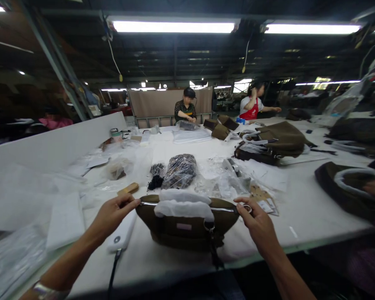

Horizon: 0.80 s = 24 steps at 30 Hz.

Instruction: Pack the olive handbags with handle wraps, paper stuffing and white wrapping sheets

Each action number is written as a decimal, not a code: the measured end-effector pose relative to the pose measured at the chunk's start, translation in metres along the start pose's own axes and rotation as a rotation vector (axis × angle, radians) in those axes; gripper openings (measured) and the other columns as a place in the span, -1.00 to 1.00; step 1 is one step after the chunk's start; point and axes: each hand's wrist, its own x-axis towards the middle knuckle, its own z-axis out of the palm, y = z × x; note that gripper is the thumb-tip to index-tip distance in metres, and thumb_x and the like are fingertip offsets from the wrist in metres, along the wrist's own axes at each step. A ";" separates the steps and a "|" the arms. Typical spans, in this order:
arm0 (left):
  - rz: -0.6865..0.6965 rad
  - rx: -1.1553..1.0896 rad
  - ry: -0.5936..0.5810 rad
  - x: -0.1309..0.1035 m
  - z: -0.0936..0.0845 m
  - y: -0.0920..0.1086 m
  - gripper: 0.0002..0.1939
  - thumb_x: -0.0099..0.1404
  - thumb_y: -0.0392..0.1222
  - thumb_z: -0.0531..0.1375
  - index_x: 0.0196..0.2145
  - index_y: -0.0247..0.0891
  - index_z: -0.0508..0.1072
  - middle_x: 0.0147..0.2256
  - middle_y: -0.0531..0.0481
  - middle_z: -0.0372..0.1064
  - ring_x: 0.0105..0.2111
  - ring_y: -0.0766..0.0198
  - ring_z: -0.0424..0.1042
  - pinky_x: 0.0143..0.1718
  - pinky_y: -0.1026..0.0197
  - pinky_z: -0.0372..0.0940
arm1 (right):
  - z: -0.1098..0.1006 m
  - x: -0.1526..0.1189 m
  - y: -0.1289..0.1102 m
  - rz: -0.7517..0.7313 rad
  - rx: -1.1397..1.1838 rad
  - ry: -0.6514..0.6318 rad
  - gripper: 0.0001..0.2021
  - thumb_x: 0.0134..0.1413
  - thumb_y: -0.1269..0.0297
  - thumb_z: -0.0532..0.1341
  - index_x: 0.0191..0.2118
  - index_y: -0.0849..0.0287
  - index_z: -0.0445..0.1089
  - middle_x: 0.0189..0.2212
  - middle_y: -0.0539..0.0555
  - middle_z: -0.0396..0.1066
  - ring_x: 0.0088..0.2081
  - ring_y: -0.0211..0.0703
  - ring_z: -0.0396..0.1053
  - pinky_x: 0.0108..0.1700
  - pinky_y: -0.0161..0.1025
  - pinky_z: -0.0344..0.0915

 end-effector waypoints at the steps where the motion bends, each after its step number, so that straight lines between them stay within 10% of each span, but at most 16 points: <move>1: -0.017 0.005 -0.005 -0.002 0.000 -0.004 -0.52 0.24 0.27 0.16 -0.49 -0.22 0.46 -0.52 0.08 0.35 -0.44 0.24 0.32 -0.42 0.28 0.19 | 0.002 0.000 -0.001 0.002 0.024 -0.006 -0.56 0.19 -0.12 0.17 -0.03 0.13 0.46 -0.60 -0.11 0.19 -0.55 -0.22 0.18 -0.50 -0.30 0.10; 5: -0.010 -0.030 0.122 -0.021 0.004 0.004 -0.48 0.32 0.29 0.09 -0.11 -0.18 0.52 -0.40 0.03 0.49 -0.46 0.20 0.44 -0.46 0.25 0.31 | 0.005 -0.012 -0.011 -0.125 -0.114 0.161 -0.48 0.25 -0.15 0.13 0.13 0.10 0.40 -0.43 0.01 0.40 -0.45 -0.13 0.37 -0.36 -0.19 0.34; 9: 0.348 -0.002 0.408 -0.048 0.019 0.039 -0.61 0.39 0.13 0.15 0.08 -0.06 0.39 -0.03 -0.02 0.51 -0.24 0.18 0.55 -0.31 0.24 0.44 | 0.016 -0.038 -0.033 -0.576 -0.274 0.443 -0.61 0.29 0.02 0.17 0.13 0.08 0.38 -0.03 0.19 0.45 -0.04 0.07 0.44 0.03 0.01 0.39; 16: 1.028 0.156 0.506 -0.045 0.048 0.091 -0.65 0.42 -0.32 0.19 0.13 -0.15 0.39 -0.04 -0.09 0.52 -0.01 0.16 0.50 0.12 0.14 0.34 | 0.069 -0.046 -0.070 -0.867 0.009 0.195 -0.70 0.29 0.35 0.22 0.11 0.09 0.38 -0.09 0.16 0.52 -0.03 -0.05 0.47 0.06 -0.15 0.41; 19: 1.005 0.141 0.315 -0.037 0.039 0.093 -0.73 0.49 -0.24 0.08 0.05 -0.15 0.48 -0.10 -0.07 0.57 -0.11 0.16 0.55 0.00 0.18 0.38 | 0.065 -0.032 -0.074 -0.808 0.102 0.004 -0.75 0.34 0.36 0.12 0.02 0.12 0.48 -0.11 0.14 0.55 -0.06 -0.07 0.49 0.05 -0.18 0.38; 24: 0.427 -0.191 -0.585 -0.027 0.005 0.091 -0.42 0.48 0.19 -0.08 -0.46 -0.22 0.46 -0.62 0.05 0.38 -0.62 0.30 0.36 -0.56 0.30 0.27 | 0.042 -0.009 -0.081 -0.459 0.450 -0.782 -0.59 0.35 -0.02 0.13 -0.20 0.21 0.56 -0.44 0.04 0.50 -0.40 -0.20 0.44 -0.30 -0.31 0.35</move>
